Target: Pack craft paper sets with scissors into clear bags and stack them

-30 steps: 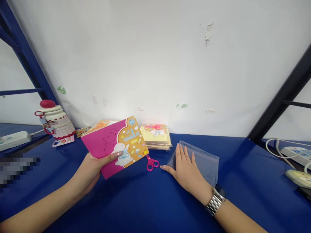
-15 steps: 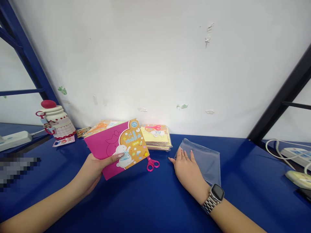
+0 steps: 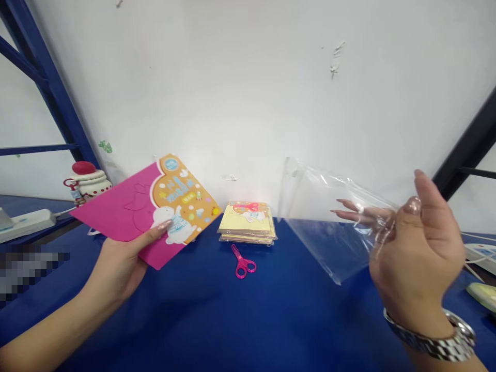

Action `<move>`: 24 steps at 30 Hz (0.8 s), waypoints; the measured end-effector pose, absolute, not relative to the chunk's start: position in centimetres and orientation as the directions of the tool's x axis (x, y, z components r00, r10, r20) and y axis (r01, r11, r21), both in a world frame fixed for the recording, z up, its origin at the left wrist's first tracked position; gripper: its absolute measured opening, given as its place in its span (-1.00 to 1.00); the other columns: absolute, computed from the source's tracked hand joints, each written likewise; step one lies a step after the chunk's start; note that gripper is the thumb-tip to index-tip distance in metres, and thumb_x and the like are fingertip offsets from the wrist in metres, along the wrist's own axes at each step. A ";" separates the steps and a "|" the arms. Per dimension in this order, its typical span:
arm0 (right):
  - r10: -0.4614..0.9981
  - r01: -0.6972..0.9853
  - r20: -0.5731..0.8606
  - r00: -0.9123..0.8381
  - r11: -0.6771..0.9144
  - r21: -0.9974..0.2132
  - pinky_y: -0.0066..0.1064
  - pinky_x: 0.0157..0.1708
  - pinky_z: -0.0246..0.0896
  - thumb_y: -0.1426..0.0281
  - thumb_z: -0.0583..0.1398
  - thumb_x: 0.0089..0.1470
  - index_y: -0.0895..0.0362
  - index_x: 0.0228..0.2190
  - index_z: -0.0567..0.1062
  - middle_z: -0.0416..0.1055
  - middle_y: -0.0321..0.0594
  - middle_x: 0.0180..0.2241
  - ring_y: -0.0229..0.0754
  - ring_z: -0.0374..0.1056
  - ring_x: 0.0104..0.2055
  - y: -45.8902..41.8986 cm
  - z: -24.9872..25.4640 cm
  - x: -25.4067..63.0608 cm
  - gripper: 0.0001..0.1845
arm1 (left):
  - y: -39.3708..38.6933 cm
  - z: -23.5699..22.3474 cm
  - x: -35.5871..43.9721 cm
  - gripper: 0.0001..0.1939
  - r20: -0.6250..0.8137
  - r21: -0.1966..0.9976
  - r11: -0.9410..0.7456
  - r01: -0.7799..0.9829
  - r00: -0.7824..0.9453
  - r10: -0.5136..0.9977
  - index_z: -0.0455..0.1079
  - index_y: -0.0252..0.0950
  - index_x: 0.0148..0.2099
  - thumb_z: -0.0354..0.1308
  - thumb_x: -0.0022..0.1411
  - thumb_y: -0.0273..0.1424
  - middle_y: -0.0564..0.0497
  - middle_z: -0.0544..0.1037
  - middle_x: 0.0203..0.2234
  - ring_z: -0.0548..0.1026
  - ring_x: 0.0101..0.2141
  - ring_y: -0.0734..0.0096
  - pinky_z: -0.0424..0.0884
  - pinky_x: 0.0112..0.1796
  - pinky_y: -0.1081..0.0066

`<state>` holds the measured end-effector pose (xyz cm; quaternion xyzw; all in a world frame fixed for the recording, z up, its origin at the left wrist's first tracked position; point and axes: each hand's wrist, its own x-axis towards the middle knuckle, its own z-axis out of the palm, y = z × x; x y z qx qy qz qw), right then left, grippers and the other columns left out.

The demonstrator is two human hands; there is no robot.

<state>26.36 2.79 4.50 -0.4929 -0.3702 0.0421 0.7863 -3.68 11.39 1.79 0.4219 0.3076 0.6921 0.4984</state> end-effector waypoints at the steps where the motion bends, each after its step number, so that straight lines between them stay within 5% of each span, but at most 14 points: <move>1: 0.426 0.253 0.513 0.745 0.531 -0.808 -0.21 -0.13 0.37 0.24 0.13 0.13 -0.24 0.05 0.30 0.47 -0.43 -0.48 -0.13 0.46 -0.20 2.8 4.6 26.7 -0.57 | 11.3 2.2 -3.8 -0.48 0.291 0.834 -0.340 -0.434 -0.178 0.940 0.39 -0.19 0.00 0.35 -0.05 -0.56 -0.02 0.52 -0.07 0.45 -0.02 0.15 0.54 -0.15 0.37; 3: 0.490 0.210 0.464 0.738 0.487 -0.848 -0.24 -0.25 0.40 0.30 0.20 0.06 -0.06 0.00 0.42 0.48 -0.37 -0.57 -0.14 0.48 -0.41 3.4 4.1 27.5 -0.59 | 11.1 3.0 -4.0 -0.54 0.317 0.803 -0.386 -0.455 -0.222 0.922 0.42 -0.18 -0.04 0.33 -0.02 -0.59 -0.01 0.51 -0.05 0.44 -0.01 0.16 0.54 -0.16 0.40; 8: 0.915 0.077 0.251 0.317 0.239 -0.968 -0.23 -0.40 0.38 0.11 0.16 0.06 0.10 0.16 0.18 0.57 -0.19 -0.50 -0.13 0.45 -0.58 6.3 0.6 26.7 -0.31 | 10.8 3.4 -4.1 -0.57 0.278 0.797 -0.338 -0.500 -0.194 0.941 0.42 -0.21 -0.08 0.29 -0.01 -0.65 0.01 0.54 -0.08 0.48 -0.05 0.16 0.56 -0.19 0.39; 12: 0.961 0.266 0.215 0.172 0.165 -0.950 -0.10 -0.37 0.39 0.08 0.04 0.15 0.11 0.25 -0.10 0.57 -0.15 -0.42 -0.05 0.48 -0.48 8.0 -2.6 24.7 -0.23 | 10.7 2.5 -3.9 -0.55 0.070 0.877 -0.051 -0.477 0.022 0.997 0.37 -0.29 0.01 0.26 0.04 -0.62 -0.12 0.57 -0.15 0.56 -0.19 0.12 0.59 -0.26 0.28; 14: 0.927 0.443 0.324 0.188 0.214 -0.870 -0.02 -0.25 0.37 0.10 0.06 0.15 0.07 0.27 -0.22 0.53 -0.08 -0.23 -0.01 0.48 -0.32 8.1 -3.3 24.2 -0.18 | 10.7 1.9 -3.7 -0.52 -0.029 0.884 0.085 -0.459 0.127 0.991 0.34 -0.31 0.04 0.25 0.05 -0.61 -0.16 0.57 -0.16 0.58 -0.24 0.12 0.59 -0.29 0.26; 17: 0.754 0.748 0.641 0.145 0.340 -0.570 0.05 -0.05 0.25 0.18 0.10 0.16 0.02 0.27 -0.26 0.28 0.03 0.09 0.05 0.34 -0.01 7.2 -3.1 23.9 -0.16 | 10.6 1.1 -3.4 -0.53 -0.132 0.877 0.215 -0.429 0.214 0.968 0.35 -0.34 0.03 0.28 0.03 -0.59 -0.18 0.59 -0.19 0.60 -0.30 0.15 0.59 -0.30 0.28; 19: 0.617 0.865 0.786 -0.040 0.416 -0.282 0.06 0.03 0.18 0.23 0.13 0.15 0.07 0.27 -0.24 0.13 0.08 0.19 0.08 0.19 0.13 6.4 -2.6 23.3 -0.16 | 10.5 0.7 -3.2 -0.54 -0.160 0.876 0.254 -0.409 0.250 0.955 0.36 -0.36 0.00 0.31 0.02 -0.56 -0.19 0.60 -0.21 0.60 -0.32 0.17 0.58 -0.29 0.30; 24: 0.417 0.818 0.731 -0.541 0.465 0.340 0.14 0.16 -0.05 0.35 0.21 0.11 0.34 0.24 -0.07 0.22 0.20 0.13 0.13 0.01 0.24 4.8 -2.4 19.7 -0.18 | 9.5 0.0 -2.6 -0.49 -0.143 0.869 0.302 -0.392 0.387 0.911 0.32 -0.34 0.07 0.31 0.05 -0.48 -0.19 0.58 -0.18 0.59 -0.26 0.14 0.54 -0.22 0.25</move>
